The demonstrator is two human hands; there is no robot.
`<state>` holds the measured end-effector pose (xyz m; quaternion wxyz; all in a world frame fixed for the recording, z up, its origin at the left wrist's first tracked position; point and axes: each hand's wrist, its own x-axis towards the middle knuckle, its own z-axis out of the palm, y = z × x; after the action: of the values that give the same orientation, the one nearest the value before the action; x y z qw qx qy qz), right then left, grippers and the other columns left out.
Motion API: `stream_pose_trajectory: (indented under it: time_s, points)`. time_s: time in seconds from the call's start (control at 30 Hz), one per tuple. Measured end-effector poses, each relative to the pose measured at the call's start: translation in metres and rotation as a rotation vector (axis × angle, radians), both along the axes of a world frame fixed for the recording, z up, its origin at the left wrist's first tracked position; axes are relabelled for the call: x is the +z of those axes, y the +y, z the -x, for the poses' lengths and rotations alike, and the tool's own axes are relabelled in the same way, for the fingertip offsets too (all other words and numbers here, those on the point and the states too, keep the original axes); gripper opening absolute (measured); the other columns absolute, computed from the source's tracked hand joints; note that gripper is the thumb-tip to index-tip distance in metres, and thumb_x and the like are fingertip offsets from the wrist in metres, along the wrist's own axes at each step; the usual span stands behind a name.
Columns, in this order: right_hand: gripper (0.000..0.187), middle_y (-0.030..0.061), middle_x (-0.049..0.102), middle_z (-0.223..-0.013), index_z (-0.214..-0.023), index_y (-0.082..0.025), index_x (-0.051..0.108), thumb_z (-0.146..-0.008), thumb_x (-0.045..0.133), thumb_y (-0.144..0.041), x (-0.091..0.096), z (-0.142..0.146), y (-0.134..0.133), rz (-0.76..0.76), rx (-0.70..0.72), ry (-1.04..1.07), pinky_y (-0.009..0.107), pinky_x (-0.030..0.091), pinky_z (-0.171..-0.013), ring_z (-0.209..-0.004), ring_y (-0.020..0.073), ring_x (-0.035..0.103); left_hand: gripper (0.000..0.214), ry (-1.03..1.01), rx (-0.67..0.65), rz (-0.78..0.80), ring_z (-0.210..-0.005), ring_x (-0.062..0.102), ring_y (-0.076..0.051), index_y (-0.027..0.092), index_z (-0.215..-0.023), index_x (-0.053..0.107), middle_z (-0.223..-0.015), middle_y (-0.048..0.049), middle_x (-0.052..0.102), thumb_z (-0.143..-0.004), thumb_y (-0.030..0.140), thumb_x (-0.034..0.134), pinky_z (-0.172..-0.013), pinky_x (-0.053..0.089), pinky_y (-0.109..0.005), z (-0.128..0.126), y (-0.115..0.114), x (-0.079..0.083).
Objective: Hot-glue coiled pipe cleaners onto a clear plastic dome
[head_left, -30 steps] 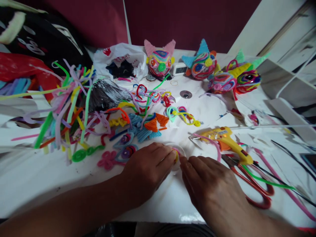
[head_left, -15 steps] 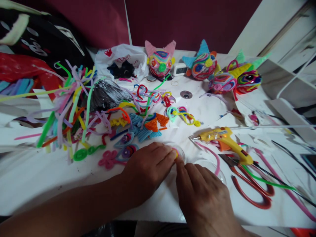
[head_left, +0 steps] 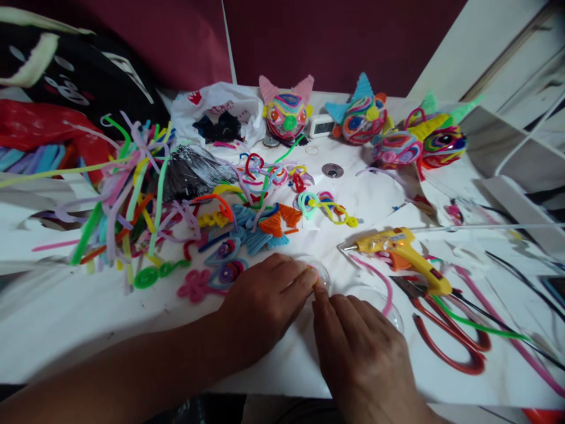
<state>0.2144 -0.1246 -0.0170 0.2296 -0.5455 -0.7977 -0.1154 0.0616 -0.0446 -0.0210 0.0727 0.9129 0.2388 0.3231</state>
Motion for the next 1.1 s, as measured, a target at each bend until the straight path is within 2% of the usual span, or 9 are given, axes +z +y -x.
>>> stream_pose_trajectory:
  time_s: [0.23,0.4,0.53,0.63,0.73,0.83,0.97,1.1]
  points:
    - [0.033,0.0043,0.054,-0.071,-0.117,-0.002,0.054,-0.087,0.041,-0.004,-0.004,-0.002,-0.003,0.017,0.04,0.029,0.032,0.034,-0.057,-0.064,0.0177,0.043,0.017,0.006,0.003,-0.005,-0.095,0.062,-0.021,0.008,-0.102,0.062,-0.094,-0.0107,0.067,-0.093,0.014,0.049,-0.083,0.054,-0.035,0.0,0.0,0.001]
    - [0.032,0.0032,0.055,-0.071,-0.115,-0.004,0.057,-0.087,0.041,-0.004,-0.003,-0.001,-0.003,0.052,0.025,0.018,0.032,0.033,-0.056,-0.064,0.0177,0.045,0.019,0.005,-0.029,0.108,-0.097,0.06,-0.021,0.011,-0.107,0.061,-0.102,-0.009,0.066,-0.094,0.017,0.047,-0.087,0.051,-0.036,0.003,0.002,0.004]
    - [0.03,0.0036,0.056,-0.072,-0.111,-0.005,0.06,-0.087,0.042,-0.005,-0.004,-0.002,-0.002,0.038,0.032,0.013,0.032,0.032,-0.057,-0.065,0.0176,0.044,0.028,0.038,-0.087,0.21,-0.101,0.059,-0.019,0.015,-0.12,0.055,-0.11,-0.0074,0.064,-0.093,0.018,0.048,-0.09,0.05,-0.034,0.012,0.011,0.004]
    - [0.03,0.0035,0.057,-0.071,-0.112,-0.005,0.059,-0.087,0.043,-0.004,-0.004,-0.002,-0.003,0.033,0.025,-0.032,0.032,0.031,-0.056,-0.064,0.0175,0.043,0.045,0.085,-0.072,0.308,-0.111,0.057,-0.02,0.02,-0.132,0.045,-0.119,-0.007,0.061,-0.09,0.027,0.057,-0.095,0.048,-0.036,0.019,0.02,0.002]
    - [0.029,0.0034,0.056,-0.069,-0.11,-0.005,0.06,-0.085,0.044,-0.004,-0.002,-0.002,-0.003,0.012,0.016,-0.067,0.032,0.031,-0.056,-0.063,0.0178,0.043,0.042,0.081,-0.117,0.363,-0.111,0.057,-0.021,0.022,-0.124,0.051,-0.117,-0.0072,0.062,-0.085,0.034,0.064,-0.096,0.048,-0.036,0.022,0.029,0.001]
    - [0.028,0.0034,0.055,-0.067,-0.106,-0.005,0.062,-0.084,0.045,-0.003,0.001,-0.002,-0.001,-0.013,0.018,-0.102,0.032,0.031,-0.054,-0.061,0.0176,0.043,0.033,0.037,-0.196,0.396,-0.111,0.059,-0.02,0.02,-0.114,0.059,-0.118,-0.0092,0.062,-0.084,0.032,0.065,-0.096,0.049,-0.034,0.021,0.035,0.002]
    - [0.028,0.0052,0.058,-0.068,-0.101,-0.006,0.063,-0.079,0.046,-0.002,0.006,-0.006,0.002,-0.055,0.078,-0.167,0.032,0.032,-0.052,-0.06,0.0176,0.045,0.036,0.038,-0.24,0.453,-0.111,0.061,-0.019,0.02,-0.118,0.058,-0.119,-0.0086,0.065,-0.085,0.031,0.066,-0.096,0.049,-0.033,0.02,0.038,0.004]
    - [0.029,0.0069,0.059,-0.071,-0.096,-0.007,0.065,-0.071,0.051,-0.002,0.009,-0.012,0.004,-0.04,0.155,-0.249,0.032,0.031,-0.051,-0.06,0.018,0.046,0.034,0.063,-0.238,0.42,-0.114,0.06,-0.017,0.022,-0.121,0.058,-0.121,-0.0072,0.066,-0.088,0.031,0.061,-0.099,0.047,-0.032,0.019,0.035,0.001]
